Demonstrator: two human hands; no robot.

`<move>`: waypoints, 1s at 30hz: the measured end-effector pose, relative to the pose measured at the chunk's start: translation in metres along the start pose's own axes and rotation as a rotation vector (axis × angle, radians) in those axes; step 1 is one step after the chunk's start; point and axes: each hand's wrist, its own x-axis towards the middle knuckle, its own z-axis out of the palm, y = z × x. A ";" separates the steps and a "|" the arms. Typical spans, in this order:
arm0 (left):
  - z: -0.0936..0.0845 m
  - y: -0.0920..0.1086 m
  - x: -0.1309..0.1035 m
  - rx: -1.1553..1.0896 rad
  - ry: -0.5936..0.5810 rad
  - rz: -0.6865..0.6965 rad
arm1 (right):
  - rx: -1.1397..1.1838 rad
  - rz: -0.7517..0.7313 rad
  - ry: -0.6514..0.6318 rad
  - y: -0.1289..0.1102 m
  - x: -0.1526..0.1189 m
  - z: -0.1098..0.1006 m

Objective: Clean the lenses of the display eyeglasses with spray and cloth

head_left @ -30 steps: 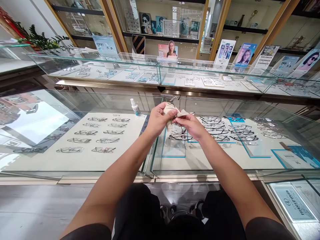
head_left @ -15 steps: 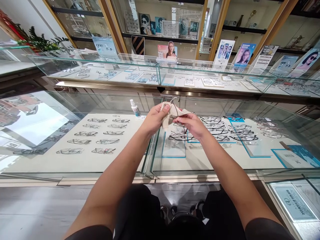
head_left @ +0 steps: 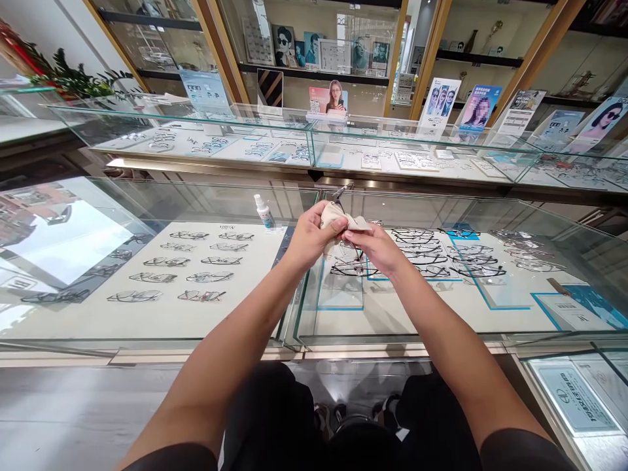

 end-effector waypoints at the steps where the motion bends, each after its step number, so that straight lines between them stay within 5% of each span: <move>1: 0.002 0.001 -0.001 0.000 0.017 0.012 | -0.020 -0.005 -0.005 0.000 -0.001 0.001; 9: 0.007 0.002 0.000 -0.086 0.105 -0.001 | -0.087 -0.018 -0.025 -0.005 -0.003 0.006; 22: -0.007 0.005 0.005 -0.216 0.010 -0.247 | 0.018 -0.009 0.022 -0.009 -0.001 0.000; 26: -0.002 0.005 0.003 -0.182 -0.042 -0.226 | 0.028 -0.004 0.042 -0.005 0.002 -0.003; 30: 0.004 0.004 0.000 -0.100 0.026 -0.121 | -0.009 -0.009 0.034 -0.002 0.002 -0.002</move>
